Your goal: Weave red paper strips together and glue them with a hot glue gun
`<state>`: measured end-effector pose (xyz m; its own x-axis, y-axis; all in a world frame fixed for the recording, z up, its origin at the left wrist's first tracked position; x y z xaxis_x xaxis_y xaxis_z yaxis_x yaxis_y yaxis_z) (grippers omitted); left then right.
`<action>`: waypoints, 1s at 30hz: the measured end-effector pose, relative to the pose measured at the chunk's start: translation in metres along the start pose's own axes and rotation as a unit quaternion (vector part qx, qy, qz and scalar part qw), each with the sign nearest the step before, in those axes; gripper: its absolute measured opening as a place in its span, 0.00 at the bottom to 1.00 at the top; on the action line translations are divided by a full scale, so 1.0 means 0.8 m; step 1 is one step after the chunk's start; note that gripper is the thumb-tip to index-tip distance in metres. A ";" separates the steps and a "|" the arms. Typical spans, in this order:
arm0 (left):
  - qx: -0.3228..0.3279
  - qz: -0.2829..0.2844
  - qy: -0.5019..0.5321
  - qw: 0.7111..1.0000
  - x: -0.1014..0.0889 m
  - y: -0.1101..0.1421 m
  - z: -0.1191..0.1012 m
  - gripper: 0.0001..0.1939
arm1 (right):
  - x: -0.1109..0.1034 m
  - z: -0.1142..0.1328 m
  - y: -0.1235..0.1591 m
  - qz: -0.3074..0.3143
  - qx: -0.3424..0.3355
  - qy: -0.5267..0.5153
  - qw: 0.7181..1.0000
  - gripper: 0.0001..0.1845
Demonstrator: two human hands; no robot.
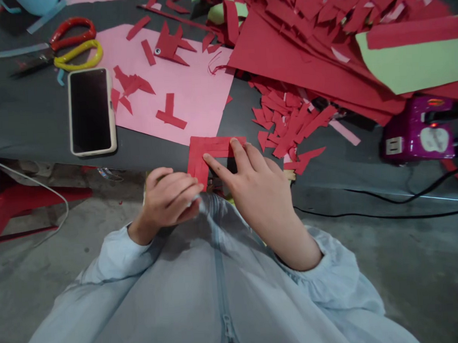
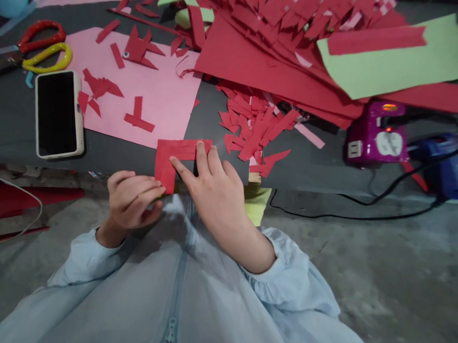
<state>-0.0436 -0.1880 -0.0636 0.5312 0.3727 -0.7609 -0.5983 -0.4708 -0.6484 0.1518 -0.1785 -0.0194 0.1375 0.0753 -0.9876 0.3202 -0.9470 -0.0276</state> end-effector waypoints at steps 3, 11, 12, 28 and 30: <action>-0.085 0.026 -0.022 0.996 -0.002 -0.008 0.014 0.15 | 0.001 -0.001 0.000 0.005 0.001 -0.009 1.000 0.29; -0.012 0.096 -0.008 0.995 -0.002 -0.020 0.030 0.17 | 0.001 -0.001 0.002 0.003 -0.008 -0.002 1.000 0.29; -0.008 0.094 -0.009 0.996 -0.002 -0.020 0.030 0.17 | 0.001 -0.002 0.003 0.002 -0.010 0.000 1.000 0.29; 0.024 0.165 -0.001 0.986 -0.011 -0.023 0.031 0.15 | 0.000 -0.007 0.004 -0.004 -0.025 0.006 1.000 0.29; 0.021 0.171 -0.010 0.985 -0.009 -0.022 0.031 0.15 | 0.000 -0.010 0.004 0.002 -0.026 -0.005 1.000 0.29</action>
<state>-0.0522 -0.1626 -0.0474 0.2829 0.2151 -0.9347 -0.7649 -0.5374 -0.3552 0.1601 -0.1794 -0.0187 0.1291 0.0683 -0.9893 0.3685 -0.9295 -0.0161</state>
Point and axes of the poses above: each hand's wrist, its own y-axis away from the middle knuckle, its own x-axis out of the palm, z = x × y, the point moved 1 cm from there along -y, towards the middle knuckle, and after that the axes turned 8 degrees about x, right-handed, at the moved point
